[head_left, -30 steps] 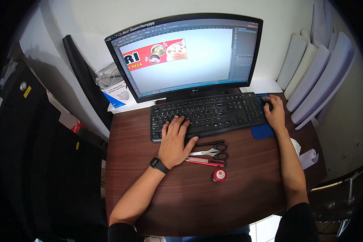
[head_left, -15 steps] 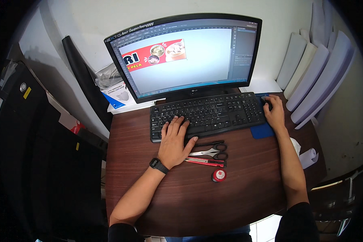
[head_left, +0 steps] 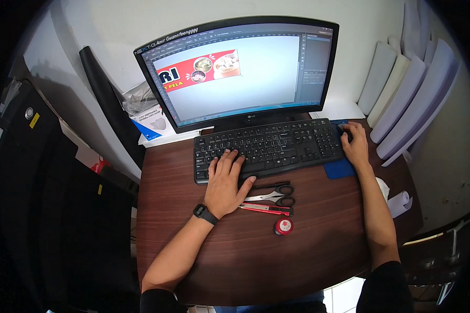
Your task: Design a digital advertisement or banner using graphic software on a computer.
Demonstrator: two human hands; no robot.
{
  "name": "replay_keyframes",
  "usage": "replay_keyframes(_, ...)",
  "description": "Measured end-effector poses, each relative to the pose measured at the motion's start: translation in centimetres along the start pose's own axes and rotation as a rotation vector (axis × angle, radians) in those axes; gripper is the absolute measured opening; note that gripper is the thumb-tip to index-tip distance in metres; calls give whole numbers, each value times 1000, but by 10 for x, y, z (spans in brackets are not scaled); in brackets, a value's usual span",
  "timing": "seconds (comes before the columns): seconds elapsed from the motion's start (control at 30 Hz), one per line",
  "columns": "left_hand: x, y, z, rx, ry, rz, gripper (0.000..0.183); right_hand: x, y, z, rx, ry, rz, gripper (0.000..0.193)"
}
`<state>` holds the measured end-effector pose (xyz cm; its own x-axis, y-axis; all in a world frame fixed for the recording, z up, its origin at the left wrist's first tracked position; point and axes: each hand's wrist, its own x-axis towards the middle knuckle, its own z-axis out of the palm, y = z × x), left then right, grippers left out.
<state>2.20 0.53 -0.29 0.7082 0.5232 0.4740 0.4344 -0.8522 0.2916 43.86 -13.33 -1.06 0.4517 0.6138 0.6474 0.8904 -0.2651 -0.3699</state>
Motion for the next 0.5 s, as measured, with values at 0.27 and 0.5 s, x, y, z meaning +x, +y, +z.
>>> replay_keyframes(0.27,0,1,-2,4,-15,-7,60,0,-2,0,-20,-4,6,26)
replay_keyframes(0.5,0,0,-1,1,-18,-2,61,0,-2,0,-11,-13,22,28)
